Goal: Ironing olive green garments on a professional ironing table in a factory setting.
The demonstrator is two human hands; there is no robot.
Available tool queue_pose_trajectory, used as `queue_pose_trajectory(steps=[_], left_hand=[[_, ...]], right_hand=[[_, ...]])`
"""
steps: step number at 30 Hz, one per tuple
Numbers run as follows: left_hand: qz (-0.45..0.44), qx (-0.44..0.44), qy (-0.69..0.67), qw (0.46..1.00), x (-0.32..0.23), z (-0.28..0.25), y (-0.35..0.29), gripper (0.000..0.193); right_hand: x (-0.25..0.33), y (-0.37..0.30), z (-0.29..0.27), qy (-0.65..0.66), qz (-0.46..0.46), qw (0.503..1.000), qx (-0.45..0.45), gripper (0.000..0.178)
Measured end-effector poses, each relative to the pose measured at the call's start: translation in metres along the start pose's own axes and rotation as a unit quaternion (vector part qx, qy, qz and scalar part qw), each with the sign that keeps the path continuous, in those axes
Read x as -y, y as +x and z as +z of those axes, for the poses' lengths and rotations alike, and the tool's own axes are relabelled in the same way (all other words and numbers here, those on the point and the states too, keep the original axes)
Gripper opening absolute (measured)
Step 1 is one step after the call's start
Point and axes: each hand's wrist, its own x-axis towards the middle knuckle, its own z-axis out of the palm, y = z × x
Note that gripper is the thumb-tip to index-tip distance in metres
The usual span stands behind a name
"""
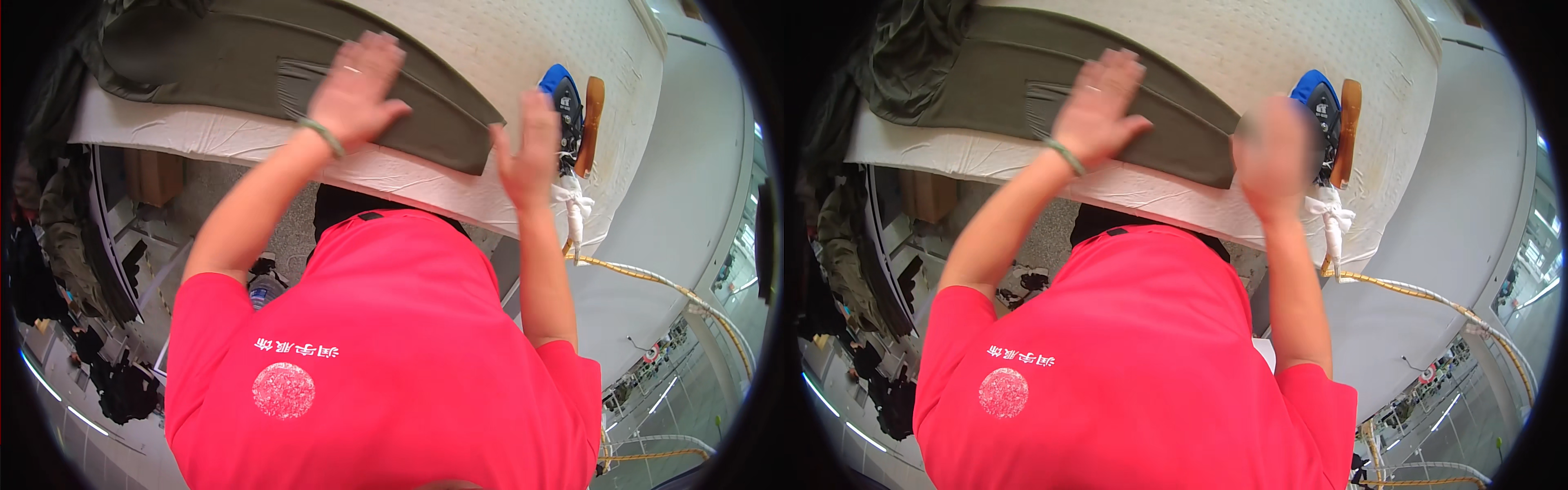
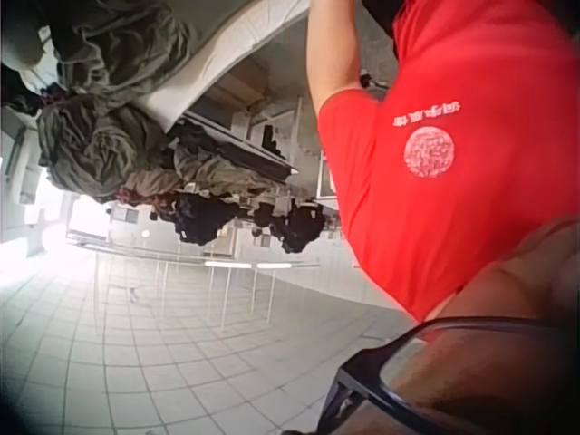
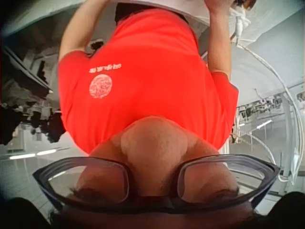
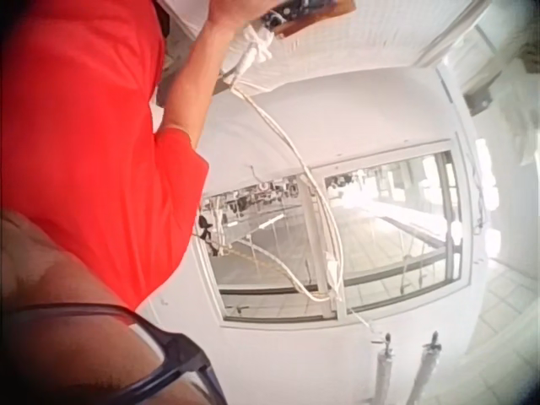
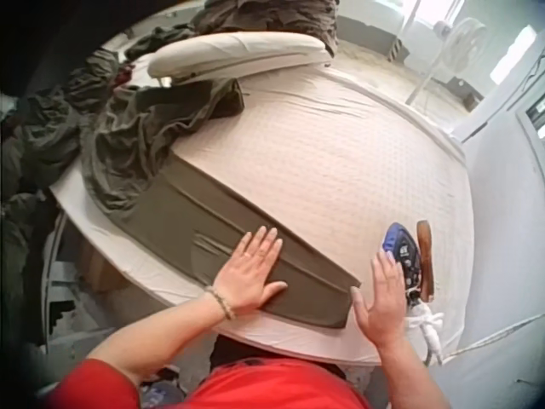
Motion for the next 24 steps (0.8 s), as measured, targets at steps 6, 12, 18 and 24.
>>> queue_pose_trajectory(steps=[6, 12, 18, 24], left_hand=[[0.171, 0.051, -0.215, 0.96, -0.136, 0.069, 0.0, 0.08], [0.048, -0.015, -0.076, 0.996, 0.007, -0.002, 0.013, 0.068], [-0.25, -0.196, 0.208, 0.925, 0.252, -0.07, -0.074, 0.057], [-0.465, -0.468, -0.093, 0.746, 0.24, -0.092, -0.167, 0.056]], right_hand=[[-0.057, 0.021, -0.025, -0.098, 0.186, 0.975, -0.066, 0.061], [-0.099, 0.029, -0.038, 0.078, 0.389, 0.916, 0.051, 0.044], [-0.057, 0.073, -0.058, 0.227, 0.559, 0.783, 0.149, 0.032], [0.031, 0.079, -0.046, 0.133, 0.356, 0.919, 0.099, 0.025]])
